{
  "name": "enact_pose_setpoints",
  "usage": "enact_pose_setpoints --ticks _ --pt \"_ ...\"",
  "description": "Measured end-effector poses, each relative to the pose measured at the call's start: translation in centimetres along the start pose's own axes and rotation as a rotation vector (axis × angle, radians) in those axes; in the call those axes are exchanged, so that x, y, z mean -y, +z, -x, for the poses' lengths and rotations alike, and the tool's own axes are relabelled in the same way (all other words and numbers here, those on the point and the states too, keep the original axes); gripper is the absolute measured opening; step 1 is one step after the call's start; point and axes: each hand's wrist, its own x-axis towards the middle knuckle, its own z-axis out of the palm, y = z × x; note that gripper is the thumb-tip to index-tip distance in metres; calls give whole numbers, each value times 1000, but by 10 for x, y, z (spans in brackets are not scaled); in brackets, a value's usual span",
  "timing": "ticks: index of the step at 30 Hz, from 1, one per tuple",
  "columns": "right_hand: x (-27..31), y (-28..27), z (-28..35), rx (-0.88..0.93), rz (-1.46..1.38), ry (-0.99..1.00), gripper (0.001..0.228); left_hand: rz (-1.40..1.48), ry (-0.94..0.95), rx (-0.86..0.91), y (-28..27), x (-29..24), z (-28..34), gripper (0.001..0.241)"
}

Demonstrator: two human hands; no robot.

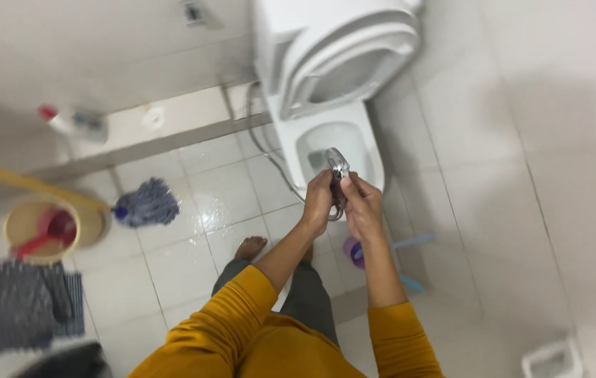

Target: Mop the bathroom floor and test the water flow of a bidet sprayer.

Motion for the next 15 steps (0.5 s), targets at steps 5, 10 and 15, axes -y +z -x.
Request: enact_pose_setpoints --ticks 5,10,15 --pt "-16 10 -19 238 53 145 31 99 129 -246 -30 25 -8 37" --pt "-26 -30 -23 437 88 188 32 165 245 -399 -11 48 12 38" --pt "-7 -30 -16 479 146 217 38 205 369 -442 8 56 29 34"
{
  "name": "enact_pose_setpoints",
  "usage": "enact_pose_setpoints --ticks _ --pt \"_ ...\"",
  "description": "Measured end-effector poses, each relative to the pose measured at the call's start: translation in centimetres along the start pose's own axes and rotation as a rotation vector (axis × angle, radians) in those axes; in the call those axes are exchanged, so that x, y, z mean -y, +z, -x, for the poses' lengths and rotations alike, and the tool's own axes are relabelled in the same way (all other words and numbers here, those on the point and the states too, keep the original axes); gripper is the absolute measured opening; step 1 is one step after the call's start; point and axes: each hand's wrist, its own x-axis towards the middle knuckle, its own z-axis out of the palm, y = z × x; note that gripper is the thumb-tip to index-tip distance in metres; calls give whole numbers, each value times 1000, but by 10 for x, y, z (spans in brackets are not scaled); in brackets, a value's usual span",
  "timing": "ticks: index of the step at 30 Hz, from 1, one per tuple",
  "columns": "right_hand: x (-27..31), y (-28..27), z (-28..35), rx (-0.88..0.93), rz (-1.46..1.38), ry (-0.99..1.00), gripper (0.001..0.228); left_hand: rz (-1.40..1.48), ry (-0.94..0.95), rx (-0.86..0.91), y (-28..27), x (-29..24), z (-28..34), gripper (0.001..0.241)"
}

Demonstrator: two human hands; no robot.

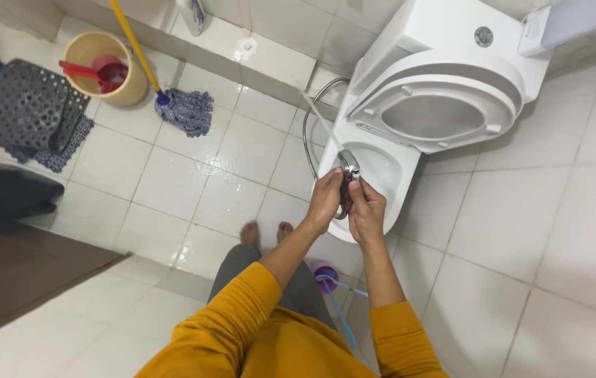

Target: Mop the bathroom floor and test the water flow of a bidet sprayer.

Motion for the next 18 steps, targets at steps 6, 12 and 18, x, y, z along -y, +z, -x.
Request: enact_pose_setpoints --ticks 6,12,18 --pt "-18 -14 8 49 30 -2 41 -29 61 -7 -9 2 23 34" --pt "-3 6 34 -30 38 -87 38 -96 -16 50 -8 4 39 34" --pt "6 -4 56 -84 49 -20 38 -86 -18 132 1 1 59 32"
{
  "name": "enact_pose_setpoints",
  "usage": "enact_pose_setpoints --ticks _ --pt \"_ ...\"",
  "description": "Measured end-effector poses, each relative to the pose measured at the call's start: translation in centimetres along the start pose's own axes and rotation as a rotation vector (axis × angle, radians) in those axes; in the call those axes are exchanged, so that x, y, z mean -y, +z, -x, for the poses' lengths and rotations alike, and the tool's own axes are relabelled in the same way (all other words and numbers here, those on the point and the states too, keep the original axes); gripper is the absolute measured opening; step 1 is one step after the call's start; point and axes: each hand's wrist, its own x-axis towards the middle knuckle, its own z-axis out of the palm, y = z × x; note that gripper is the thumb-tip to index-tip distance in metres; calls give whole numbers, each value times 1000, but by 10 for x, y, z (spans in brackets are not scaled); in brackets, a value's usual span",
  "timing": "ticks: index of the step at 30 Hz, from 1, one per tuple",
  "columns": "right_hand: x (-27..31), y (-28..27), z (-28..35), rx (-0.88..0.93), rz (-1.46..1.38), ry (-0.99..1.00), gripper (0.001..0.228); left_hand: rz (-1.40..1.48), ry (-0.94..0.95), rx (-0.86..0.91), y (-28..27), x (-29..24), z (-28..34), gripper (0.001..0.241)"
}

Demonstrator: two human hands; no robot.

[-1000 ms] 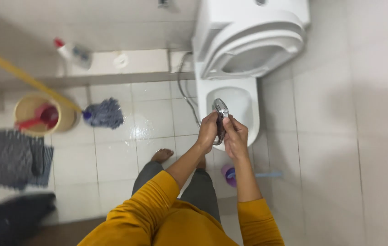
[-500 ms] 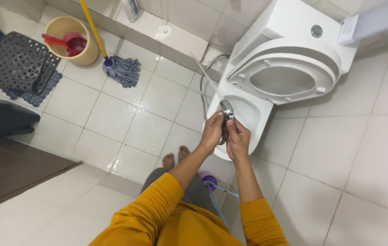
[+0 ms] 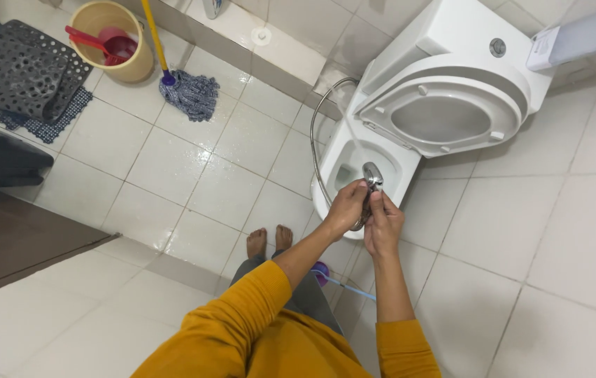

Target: Mop the bathroom floor and test the water flow of a bidet sprayer.

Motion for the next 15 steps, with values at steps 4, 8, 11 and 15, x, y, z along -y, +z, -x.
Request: enact_pose_setpoints --ticks 4,8,11,15 --pt "-15 -8 0 17 54 55 37 21 -3 -52 -11 27 0 33" --pt "-25 -4 1 64 53 152 39 66 28 -148 -21 40 7 34" --pt "-29 2 -5 134 63 161 43 81 73 -218 -23 31 13 34" --pt "-23 11 -4 207 81 166 46 122 99 -290 -20 29 20 35"
